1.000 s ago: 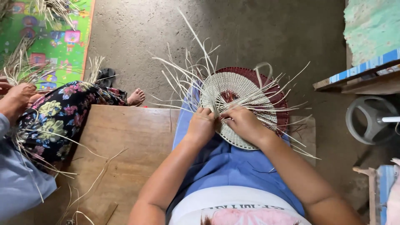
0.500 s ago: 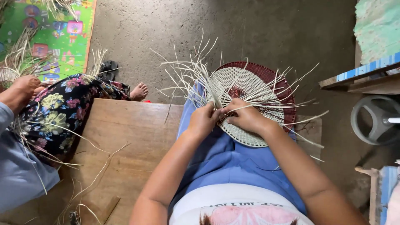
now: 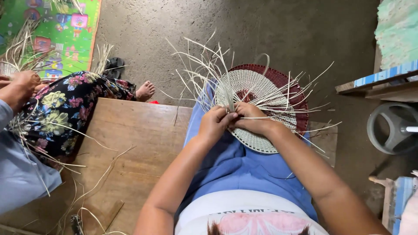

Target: The person weaves a basket by hand, interlacing light and dark dried plant fibers around a circular base. They repeatedly adjust the tension and position of the fibers to maintain the pattern.

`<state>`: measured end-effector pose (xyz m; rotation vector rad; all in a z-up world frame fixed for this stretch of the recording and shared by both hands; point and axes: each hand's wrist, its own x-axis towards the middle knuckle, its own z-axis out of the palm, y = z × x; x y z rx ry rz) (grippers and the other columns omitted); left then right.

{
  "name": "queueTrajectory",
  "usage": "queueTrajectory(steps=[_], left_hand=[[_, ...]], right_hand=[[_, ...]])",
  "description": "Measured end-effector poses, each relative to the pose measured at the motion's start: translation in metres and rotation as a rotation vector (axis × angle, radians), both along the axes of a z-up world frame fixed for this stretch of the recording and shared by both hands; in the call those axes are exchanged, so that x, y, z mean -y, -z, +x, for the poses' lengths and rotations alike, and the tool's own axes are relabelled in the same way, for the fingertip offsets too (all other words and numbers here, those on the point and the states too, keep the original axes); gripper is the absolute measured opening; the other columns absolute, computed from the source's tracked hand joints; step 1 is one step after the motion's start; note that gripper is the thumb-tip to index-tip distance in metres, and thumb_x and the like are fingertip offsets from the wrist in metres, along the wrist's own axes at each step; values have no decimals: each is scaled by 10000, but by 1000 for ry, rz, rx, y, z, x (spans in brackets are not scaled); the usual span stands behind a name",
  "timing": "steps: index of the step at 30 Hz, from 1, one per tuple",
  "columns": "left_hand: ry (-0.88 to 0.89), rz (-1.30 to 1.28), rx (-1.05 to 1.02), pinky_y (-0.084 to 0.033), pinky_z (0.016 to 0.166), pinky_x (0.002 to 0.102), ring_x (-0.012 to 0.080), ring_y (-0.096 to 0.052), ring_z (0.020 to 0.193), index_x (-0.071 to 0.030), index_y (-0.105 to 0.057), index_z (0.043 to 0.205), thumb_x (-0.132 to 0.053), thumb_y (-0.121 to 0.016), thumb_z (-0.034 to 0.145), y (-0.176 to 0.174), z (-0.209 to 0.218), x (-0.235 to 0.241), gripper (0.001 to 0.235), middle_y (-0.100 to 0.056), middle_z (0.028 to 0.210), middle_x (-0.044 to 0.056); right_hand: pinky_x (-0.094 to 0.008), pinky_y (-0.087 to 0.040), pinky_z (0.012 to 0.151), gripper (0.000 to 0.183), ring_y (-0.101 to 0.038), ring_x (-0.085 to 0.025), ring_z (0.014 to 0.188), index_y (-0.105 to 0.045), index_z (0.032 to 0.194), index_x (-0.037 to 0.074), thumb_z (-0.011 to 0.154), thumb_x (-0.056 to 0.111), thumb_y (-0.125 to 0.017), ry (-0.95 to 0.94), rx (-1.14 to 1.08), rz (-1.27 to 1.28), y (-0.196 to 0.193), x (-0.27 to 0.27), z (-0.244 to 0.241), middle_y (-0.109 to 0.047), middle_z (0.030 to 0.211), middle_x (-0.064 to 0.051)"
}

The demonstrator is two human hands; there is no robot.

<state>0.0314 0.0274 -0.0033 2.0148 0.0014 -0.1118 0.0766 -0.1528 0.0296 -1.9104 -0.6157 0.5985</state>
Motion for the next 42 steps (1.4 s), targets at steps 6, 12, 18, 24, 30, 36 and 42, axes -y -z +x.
queueTrajectory(steps=[6,12,18,24,30,36,42], left_hand=[[6,-100,-74,-505,1026,456,344,-649,1176,-95,-705,1226,-410,-749,932,-14,1,-11,434,-727,1125,139],[-227,-510,336,-499,979,252,111,-621,1161,-95,-635,1340,-182,-484,1114,-118,9,-15,285,-731,1196,55],[62,-177,893,-413,1192,475,322,-597,1317,-50,-632,1314,-230,-705,981,-191,39,38,385,-668,1297,121],[13,242,934,-485,1089,457,331,-645,1177,-104,-587,1337,-560,-715,877,-186,62,60,660,-660,1210,116],[91,162,931,-544,734,414,311,-652,727,-87,-627,1075,-456,-660,950,-181,54,63,391,-608,789,95],[61,260,949,-560,668,325,219,-651,654,-205,-651,1081,-335,-630,986,-163,51,63,162,-619,732,-1],[193,108,854,-582,708,384,283,-649,713,-226,-679,1232,-137,-653,905,-167,20,40,340,-627,788,47]], right_hand=[[-410,-533,977,144,-704,-243,1058,-832,918,92,775,99,-819,114,-104,120,-22,8,-3,-735,1030,-71],[-299,-550,855,115,-737,-156,881,-825,901,183,825,251,-878,528,-142,23,-85,51,47,-775,894,-33],[-230,-585,750,240,-691,-121,783,-697,1075,45,922,168,-837,667,-126,474,-77,114,99,-683,877,-77],[-200,-560,724,295,-688,-80,753,-671,960,37,905,265,-851,769,-163,490,-82,93,72,-717,835,-39],[-235,-573,687,285,-692,-116,697,-673,958,14,907,243,-833,810,-202,560,-59,94,49,-716,802,-76],[-277,-587,644,273,-697,-158,630,-674,955,-14,909,218,-812,839,-239,649,-46,91,32,-715,764,-121],[-313,-563,744,235,-672,-190,760,-687,903,-4,927,222,-749,712,88,645,-94,60,-17,-682,844,-149]])
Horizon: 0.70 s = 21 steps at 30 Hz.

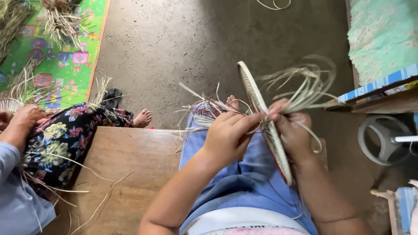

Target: The person weaves a basket by hand, interlacing light and dark dried plant fibers around a circular base. They repeatedly adjust the tension and position of the fibers to maintain the pattern.

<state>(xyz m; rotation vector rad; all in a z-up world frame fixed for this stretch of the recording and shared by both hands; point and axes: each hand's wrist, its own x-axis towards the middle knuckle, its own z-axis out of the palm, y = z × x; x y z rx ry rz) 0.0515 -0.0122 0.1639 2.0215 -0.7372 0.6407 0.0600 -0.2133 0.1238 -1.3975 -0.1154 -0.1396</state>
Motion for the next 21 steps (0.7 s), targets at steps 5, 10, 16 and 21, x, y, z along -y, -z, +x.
queueTrajectory(steps=[5,10,16,21], left_hand=[[155,-208,-259,-585,876,446,357,-719,989,-83,-681,1287,-181,-734,927,-12,-38,-13,377,-729,1082,128],[111,-335,-289,-596,852,417,338,-741,960,-70,-733,1177,-136,-711,945,-3,-49,-12,242,-751,1087,111],[157,-404,-320,-600,859,429,356,-760,978,-42,-748,1133,-102,-717,930,-17,-50,-20,214,-763,1098,140],[145,-454,-396,-601,856,426,334,-766,972,-52,-752,1143,-109,-749,909,-20,-52,-23,240,-768,1084,122]], right_hand=[[-325,-550,780,200,-656,-253,826,-700,897,-31,917,161,-754,101,287,-201,5,-12,-32,-636,934,-168],[-352,-565,758,130,-687,-276,793,-741,906,8,884,128,-784,82,372,-316,-28,-31,-51,-675,905,-156],[-375,-596,703,109,-729,-296,742,-767,937,0,847,51,-797,40,457,-362,-46,-33,-54,-715,892,-166],[-370,-615,662,142,-753,-295,697,-801,918,24,788,66,-839,39,498,-441,-63,-39,-53,-763,873,-158]])
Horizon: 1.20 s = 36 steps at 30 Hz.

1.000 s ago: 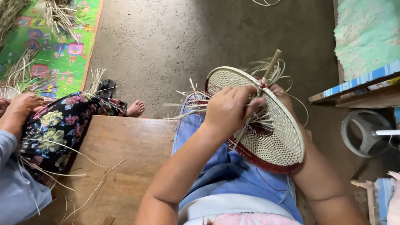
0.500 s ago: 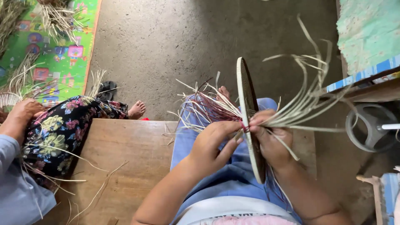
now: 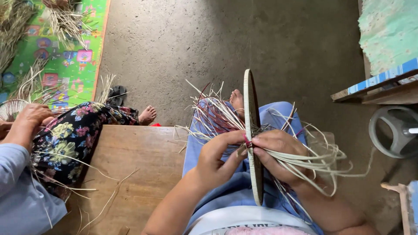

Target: The person weaves a basket by hand, interlacing light and dark dried plant fibers around a circular base. They repeatedly adjust the tension and position of the fibers to maintain the pattern.

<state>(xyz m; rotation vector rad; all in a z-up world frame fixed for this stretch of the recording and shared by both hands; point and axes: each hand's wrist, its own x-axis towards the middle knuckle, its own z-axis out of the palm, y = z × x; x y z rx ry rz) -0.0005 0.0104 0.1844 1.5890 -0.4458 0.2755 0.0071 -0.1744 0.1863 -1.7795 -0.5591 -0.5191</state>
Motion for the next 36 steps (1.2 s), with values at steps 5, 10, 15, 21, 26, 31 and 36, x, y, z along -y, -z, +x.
queueTrajectory(steps=[5,10,15,21,26,31,36], left_hand=[[163,147,39,-543,1071,379,298,-690,1214,18,-555,1371,-256,-532,1061,1,-7,-21,414,-667,1329,179],[103,230,56,-542,1047,352,274,-705,1195,8,-513,1411,-271,-723,961,7,-16,-17,570,-667,1338,157],[99,242,3,-554,940,304,199,-718,1018,8,-541,1403,-224,-711,960,-4,-11,-21,528,-710,1248,112],[139,346,-96,-490,1103,412,326,-611,1327,25,-486,1358,-329,-778,866,-19,-11,-24,673,-615,1385,207],[190,317,-147,-488,752,324,200,-529,805,8,-475,1429,-241,-675,943,-14,-8,-31,582,-597,984,74],[186,332,-174,-430,669,330,195,-481,725,-43,-560,1062,-229,-683,910,-16,-5,-30,270,-537,839,44],[206,301,-101,-532,921,315,211,-666,1044,36,-456,1449,-187,-692,939,-24,-5,-27,605,-670,1264,151]], right_hand=[[-317,-622,850,174,-749,-257,898,-699,1106,65,934,69,-725,-40,60,-262,-12,1,-6,-733,1025,-115],[-317,-614,810,186,-739,-250,863,-691,1108,50,930,63,-743,8,152,-338,-12,-2,-2,-736,1005,-113],[-325,-616,796,167,-743,-250,836,-698,1088,34,924,22,-729,10,143,-347,-13,-7,0,-754,984,-126],[-323,-589,781,110,-728,-236,806,-724,1041,49,931,39,-721,56,98,-336,-17,-15,1,-759,968,-109],[-319,-592,837,97,-745,-220,855,-737,1035,74,942,72,-708,41,6,-339,-20,-14,4,-763,989,-90],[-325,-597,823,174,-748,-241,852,-711,1116,48,943,48,-723,33,72,-363,-29,-15,6,-767,1023,-111],[-339,-598,824,164,-739,-263,840,-713,1086,11,924,20,-735,-1,133,-377,-32,-12,8,-756,1005,-133]])
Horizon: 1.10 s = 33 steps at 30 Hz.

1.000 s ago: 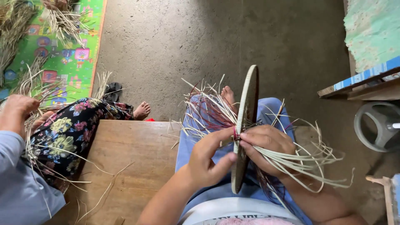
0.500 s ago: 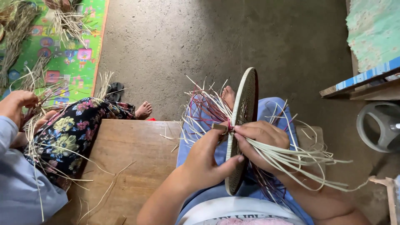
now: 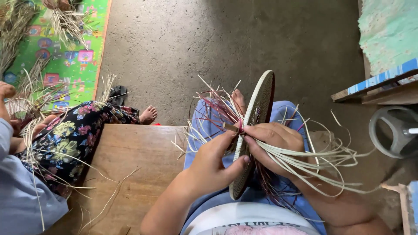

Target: The person weaves a basket by hand, interlacing light and dark dried plant fibers around a circular base. They repeatedly adjust the tension and position of the fibers to maintain the pattern.

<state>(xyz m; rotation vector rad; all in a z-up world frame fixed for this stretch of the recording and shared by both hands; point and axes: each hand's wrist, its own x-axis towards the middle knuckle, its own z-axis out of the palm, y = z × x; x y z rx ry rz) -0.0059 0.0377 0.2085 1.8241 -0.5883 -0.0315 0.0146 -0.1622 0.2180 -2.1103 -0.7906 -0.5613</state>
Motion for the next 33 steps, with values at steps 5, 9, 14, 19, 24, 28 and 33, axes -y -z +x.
queueTrajectory(steps=[5,9,14,19,24,28,33], left_hand=[[25,42,-28,-483,741,316,222,-563,789,-24,-508,1273,-149,-660,930,-18,3,5,396,-614,947,89],[10,73,2,-511,780,344,275,-641,869,2,-474,1366,-179,-672,921,-9,3,6,519,-667,1031,126],[13,104,13,-526,898,366,307,-680,1052,11,-460,1392,-191,-658,916,-9,3,6,553,-684,1194,173],[8,111,-19,-528,875,363,298,-685,1013,-14,-463,1404,-181,-649,902,-9,2,7,561,-697,1173,144],[11,108,-59,-558,841,348,253,-708,964,-33,-458,1427,-189,-656,888,-9,1,9,596,-716,1166,118],[35,130,-66,-547,863,360,260,-706,987,-41,-476,1407,-254,-652,915,-11,2,8,564,-706,1199,119],[-59,-28,-73,-602,754,392,353,-755,916,-84,-681,1261,-232,-575,1002,6,7,15,316,-759,937,106]], right_hand=[[-333,-591,773,162,-724,-251,793,-708,1074,19,918,-2,-744,46,73,-21,0,-1,1,-753,989,-129],[-341,-573,752,152,-705,-261,767,-705,1071,18,924,-12,-730,42,86,-25,1,1,3,-747,974,-127],[-337,-569,755,173,-731,-256,804,-714,1076,29,914,-23,-740,21,42,1,2,3,3,-761,992,-117],[-331,-573,765,189,-724,-247,789,-720,1065,49,896,-34,-735,29,-18,18,1,4,2,-759,971,-110],[-330,-561,758,191,-721,-246,777,-708,1038,61,882,-46,-728,34,-30,29,5,6,3,-756,939,-102],[-316,-556,779,163,-712,-231,799,-703,1020,63,885,-26,-727,8,-102,55,2,10,2,-742,947,-107],[-344,-606,706,165,-742,-279,940,-800,931,105,788,26,-784,-21,-98,184,1,19,10,-717,1200,-116]])
